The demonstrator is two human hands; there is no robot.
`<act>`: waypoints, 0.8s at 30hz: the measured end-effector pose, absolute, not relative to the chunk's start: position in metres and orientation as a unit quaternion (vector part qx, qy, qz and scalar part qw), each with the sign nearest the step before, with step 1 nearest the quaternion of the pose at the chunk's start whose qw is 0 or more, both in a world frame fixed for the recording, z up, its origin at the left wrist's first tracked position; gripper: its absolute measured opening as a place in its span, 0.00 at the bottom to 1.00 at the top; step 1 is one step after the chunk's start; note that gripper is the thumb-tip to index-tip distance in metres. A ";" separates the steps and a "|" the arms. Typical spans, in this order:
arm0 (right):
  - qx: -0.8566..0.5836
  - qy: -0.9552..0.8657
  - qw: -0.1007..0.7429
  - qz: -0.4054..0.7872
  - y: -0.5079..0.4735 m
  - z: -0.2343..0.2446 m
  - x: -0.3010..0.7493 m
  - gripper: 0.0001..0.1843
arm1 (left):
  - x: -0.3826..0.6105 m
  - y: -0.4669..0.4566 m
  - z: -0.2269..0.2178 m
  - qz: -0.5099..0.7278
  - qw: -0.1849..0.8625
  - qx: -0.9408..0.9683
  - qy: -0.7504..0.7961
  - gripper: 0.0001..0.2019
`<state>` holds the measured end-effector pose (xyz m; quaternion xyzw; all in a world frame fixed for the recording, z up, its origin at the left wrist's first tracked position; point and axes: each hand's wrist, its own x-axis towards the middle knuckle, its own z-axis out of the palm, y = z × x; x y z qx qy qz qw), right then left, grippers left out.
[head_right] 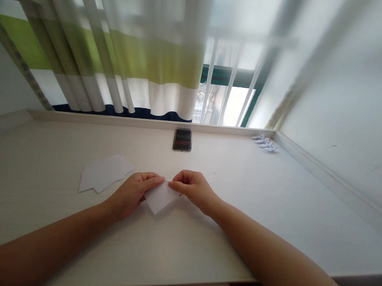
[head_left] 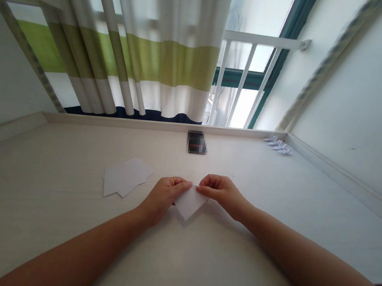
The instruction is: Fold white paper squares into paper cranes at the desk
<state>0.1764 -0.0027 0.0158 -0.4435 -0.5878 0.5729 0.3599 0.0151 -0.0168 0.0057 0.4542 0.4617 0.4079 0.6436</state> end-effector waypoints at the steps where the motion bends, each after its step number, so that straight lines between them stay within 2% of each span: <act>1: -0.445 -0.587 0.361 0.571 -0.003 0.016 0.176 0.12 | 0.015 -0.017 0.006 0.407 0.646 0.453 0.460 0.13; 7: -0.447 -0.590 0.362 0.567 -0.002 0.016 0.177 0.12 | 0.014 -0.016 0.008 0.410 0.670 0.442 0.433 0.13; 24: -0.447 -0.575 0.355 0.586 -0.005 0.019 0.176 0.11 | 0.014 -0.017 0.007 0.414 0.643 0.454 0.458 0.13</act>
